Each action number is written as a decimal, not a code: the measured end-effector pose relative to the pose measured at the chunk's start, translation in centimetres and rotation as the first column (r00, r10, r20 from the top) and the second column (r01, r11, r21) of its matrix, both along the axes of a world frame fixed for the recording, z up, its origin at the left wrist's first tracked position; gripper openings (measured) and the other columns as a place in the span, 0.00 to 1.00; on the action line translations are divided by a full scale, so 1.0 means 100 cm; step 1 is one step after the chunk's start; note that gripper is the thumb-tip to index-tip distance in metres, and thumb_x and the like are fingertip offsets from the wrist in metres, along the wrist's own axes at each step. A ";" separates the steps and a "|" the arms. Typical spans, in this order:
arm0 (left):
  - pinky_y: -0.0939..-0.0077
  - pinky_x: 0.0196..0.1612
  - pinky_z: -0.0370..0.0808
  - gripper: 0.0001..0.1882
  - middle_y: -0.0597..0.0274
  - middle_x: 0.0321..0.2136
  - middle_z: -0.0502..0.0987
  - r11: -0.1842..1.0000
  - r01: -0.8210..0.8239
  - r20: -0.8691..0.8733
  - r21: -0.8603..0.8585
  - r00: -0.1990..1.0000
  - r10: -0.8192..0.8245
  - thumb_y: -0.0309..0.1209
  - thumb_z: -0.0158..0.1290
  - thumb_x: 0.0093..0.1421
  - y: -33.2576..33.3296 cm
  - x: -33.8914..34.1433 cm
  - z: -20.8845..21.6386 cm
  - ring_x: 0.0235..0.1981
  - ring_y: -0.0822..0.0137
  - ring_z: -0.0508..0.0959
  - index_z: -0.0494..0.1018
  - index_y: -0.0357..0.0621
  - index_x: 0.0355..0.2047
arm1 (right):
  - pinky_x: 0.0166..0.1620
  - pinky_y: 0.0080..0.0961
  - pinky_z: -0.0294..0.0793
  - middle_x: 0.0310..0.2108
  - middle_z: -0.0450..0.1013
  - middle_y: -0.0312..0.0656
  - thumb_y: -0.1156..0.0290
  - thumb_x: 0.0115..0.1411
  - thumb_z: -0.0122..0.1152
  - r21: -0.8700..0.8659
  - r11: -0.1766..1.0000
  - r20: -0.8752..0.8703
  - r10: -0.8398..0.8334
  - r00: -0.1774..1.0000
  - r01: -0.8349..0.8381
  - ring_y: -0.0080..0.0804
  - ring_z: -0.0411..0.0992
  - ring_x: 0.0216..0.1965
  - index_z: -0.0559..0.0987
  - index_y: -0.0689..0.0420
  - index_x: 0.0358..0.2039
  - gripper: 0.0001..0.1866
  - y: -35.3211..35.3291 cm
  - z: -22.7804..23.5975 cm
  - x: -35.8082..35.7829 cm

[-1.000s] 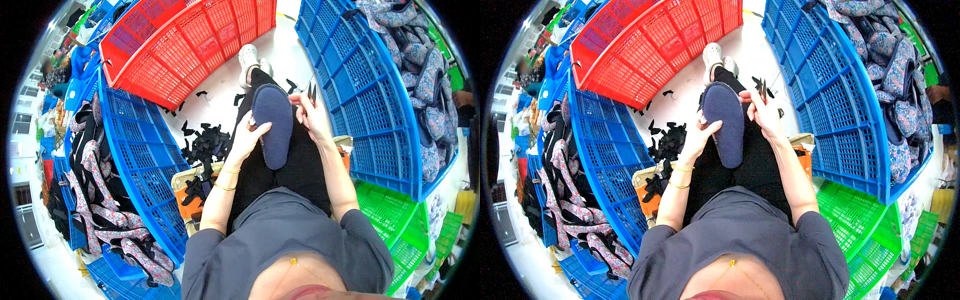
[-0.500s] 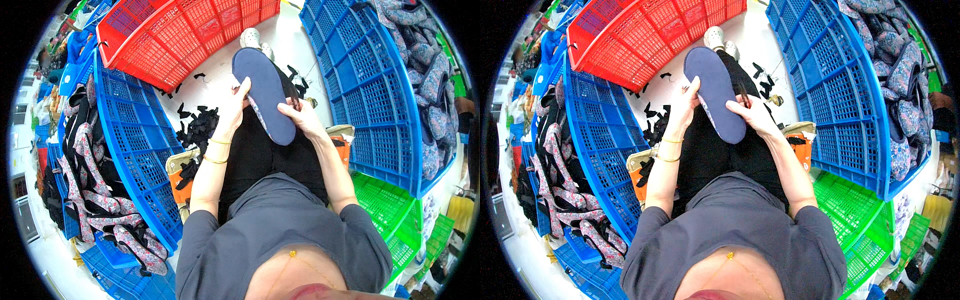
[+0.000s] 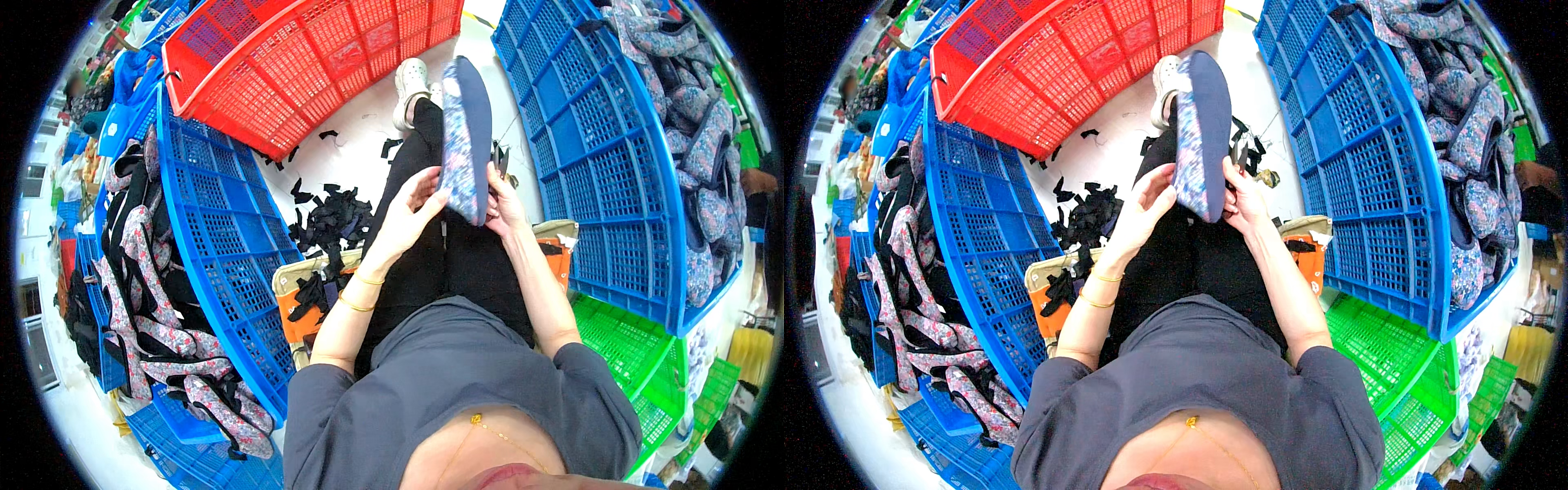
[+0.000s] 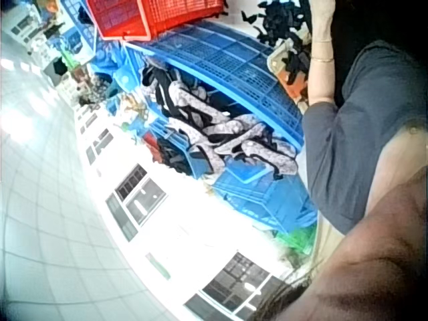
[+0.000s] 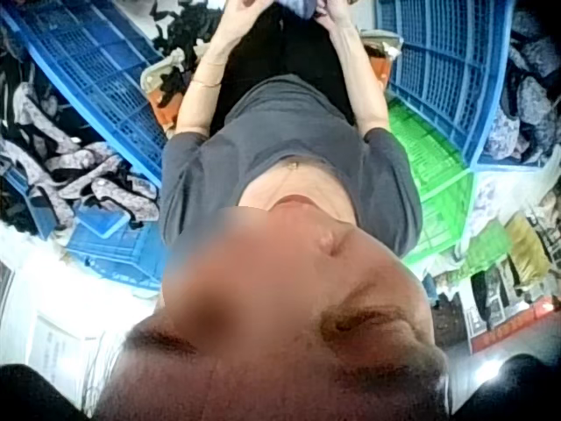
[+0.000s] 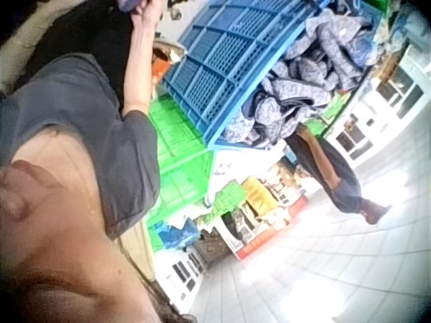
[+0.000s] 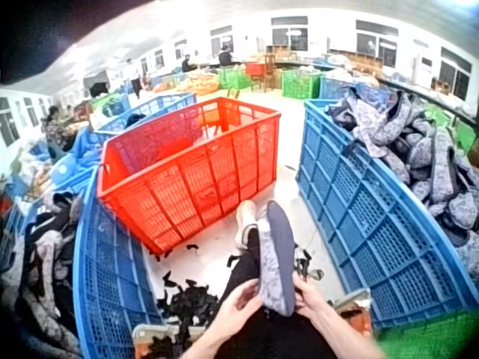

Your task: The person sits on a low stool and assembles floral-patterned slippers by attaching black fabric straps to the soles. They repeatedly pick up a slipper, align the strap, and press it into place, then place the finished slipper into a red basket.

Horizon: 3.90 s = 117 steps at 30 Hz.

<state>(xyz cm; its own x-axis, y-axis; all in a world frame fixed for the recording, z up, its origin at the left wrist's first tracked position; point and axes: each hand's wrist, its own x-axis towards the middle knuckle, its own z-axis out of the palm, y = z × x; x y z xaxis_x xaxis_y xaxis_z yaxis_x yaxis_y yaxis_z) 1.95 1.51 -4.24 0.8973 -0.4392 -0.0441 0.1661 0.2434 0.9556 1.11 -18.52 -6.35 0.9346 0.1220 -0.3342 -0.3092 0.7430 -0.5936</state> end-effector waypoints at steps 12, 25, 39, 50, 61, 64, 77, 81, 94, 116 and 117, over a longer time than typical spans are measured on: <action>0.71 0.41 0.69 0.13 0.56 0.30 0.72 0.935 -0.190 0.596 0.300 0.803 -0.028 0.32 0.63 0.50 0.001 -0.001 0.028 0.35 0.59 0.73 0.74 0.38 0.31 | 0.46 0.30 0.78 0.44 0.76 0.40 0.59 0.66 0.43 0.454 0.882 -0.064 0.170 0.983 -0.123 0.30 0.76 0.44 0.74 0.54 0.50 0.19 0.026 -0.036 -0.017; 0.58 0.58 0.63 0.36 0.44 0.55 0.66 0.153 -0.966 0.924 0.208 0.143 -0.354 0.49 0.55 0.58 0.151 0.391 0.155 0.54 0.50 0.68 0.64 0.34 0.57 | 0.12 0.08 0.49 0.32 0.74 0.40 0.63 0.68 0.46 -0.076 0.950 -0.118 0.293 0.949 -0.303 0.09 0.52 0.11 0.70 0.62 0.51 0.18 -0.009 0.022 -0.027; 0.57 0.41 0.72 0.27 0.52 0.29 0.79 -0.197 -0.789 0.792 0.582 0.605 -0.080 0.58 0.57 0.51 0.224 0.439 0.029 0.34 0.52 0.79 0.74 0.44 0.30 | 0.14 0.10 0.52 0.27 0.74 0.44 0.62 0.70 0.41 -0.355 0.932 -0.117 0.039 0.992 -0.079 0.13 0.57 0.12 0.71 0.61 0.49 0.17 -0.028 0.008 0.006; 0.62 0.28 0.72 0.26 0.56 0.18 0.73 -0.106 -0.940 0.932 0.325 0.337 -0.136 0.58 0.60 0.47 0.204 0.333 0.027 0.24 0.56 0.76 0.70 0.46 0.19 | 0.19 0.09 0.59 0.27 0.75 0.36 0.62 0.70 0.44 -0.701 0.713 0.075 0.089 0.993 -0.011 0.11 0.62 0.17 0.73 0.58 0.48 0.15 -0.031 0.031 -0.024; 0.57 0.30 0.72 0.29 0.55 0.20 0.74 -0.190 -0.935 0.926 0.299 0.333 -0.181 0.62 0.51 0.54 0.186 0.276 0.026 0.27 0.54 0.76 0.72 0.45 0.22 | 0.22 0.12 0.62 0.27 0.75 0.36 0.62 0.69 0.45 -0.718 0.695 0.119 0.057 0.991 0.046 0.13 0.62 0.17 0.74 0.60 0.45 0.15 -0.040 0.025 -0.048; 0.57 0.28 0.71 0.29 0.55 0.21 0.73 -0.185 -0.931 0.919 0.314 0.347 -0.188 0.61 0.47 0.57 0.177 0.276 0.018 0.26 0.53 0.76 0.70 0.46 0.22 | 0.23 0.13 0.63 0.28 0.75 0.35 0.62 0.68 0.48 -0.728 0.686 0.107 0.113 0.988 0.000 0.14 0.63 0.19 0.75 0.60 0.44 0.15 -0.046 0.046 -0.046; 0.58 0.28 0.71 0.29 0.55 0.20 0.73 -0.219 -0.925 0.907 0.309 0.356 -0.226 0.58 0.44 0.61 0.167 0.267 0.028 0.26 0.55 0.75 0.71 0.43 0.23 | 0.43 0.41 0.76 0.45 0.69 0.62 0.41 0.49 0.63 -0.616 -0.764 0.479 -0.555 0.680 -0.190 0.56 0.73 0.44 0.65 0.71 0.53 0.46 -0.297 0.229 0.090; 0.59 0.30 0.72 0.28 0.56 0.22 0.76 -0.141 -0.950 0.913 0.280 0.308 -0.267 0.57 0.44 0.62 0.160 0.276 0.023 0.27 0.55 0.76 0.73 0.42 0.25 | 0.46 0.45 0.75 0.42 0.70 0.63 0.54 0.52 0.60 -0.622 -0.763 0.540 -0.580 0.610 -0.175 0.59 0.73 0.43 0.69 0.71 0.44 0.31 -0.354 0.213 0.076; 0.72 0.53 0.69 0.28 0.56 0.52 0.70 0.980 0.007 -0.059 -0.199 0.998 -0.019 0.34 0.51 0.64 -0.067 0.099 0.070 0.52 0.64 0.71 0.58 0.41 0.61 | 0.25 0.23 0.71 0.35 0.68 0.40 0.76 0.62 0.50 -0.465 0.466 0.400 -0.648 0.648 0.753 0.23 0.65 0.20 0.57 0.55 0.59 0.25 -0.026 0.103 -0.084; 0.68 0.55 0.70 0.36 0.55 0.52 0.68 0.988 0.007 0.248 -0.156 0.968 0.033 0.19 0.62 0.51 -0.007 -0.032 0.026 0.52 0.65 0.72 0.55 0.46 0.56 | 0.31 0.10 0.65 0.43 0.70 0.33 0.70 0.51 0.71 -0.563 0.816 0.230 0.308 0.923 -0.132 0.11 0.63 0.26 0.66 0.60 0.54 0.32 0.003 0.079 -0.050; 0.67 0.56 0.69 0.36 0.54 0.54 0.67 0.986 0.014 0.278 -0.168 0.960 0.034 0.18 0.62 0.51 -0.009 -0.030 0.023 0.53 0.64 0.71 0.55 0.46 0.56 | 0.32 0.11 0.67 0.43 0.70 0.33 0.71 0.51 0.71 -0.516 0.846 0.243 0.295 0.924 -0.134 0.12 0.65 0.28 0.66 0.60 0.54 0.31 0.003 0.080 -0.049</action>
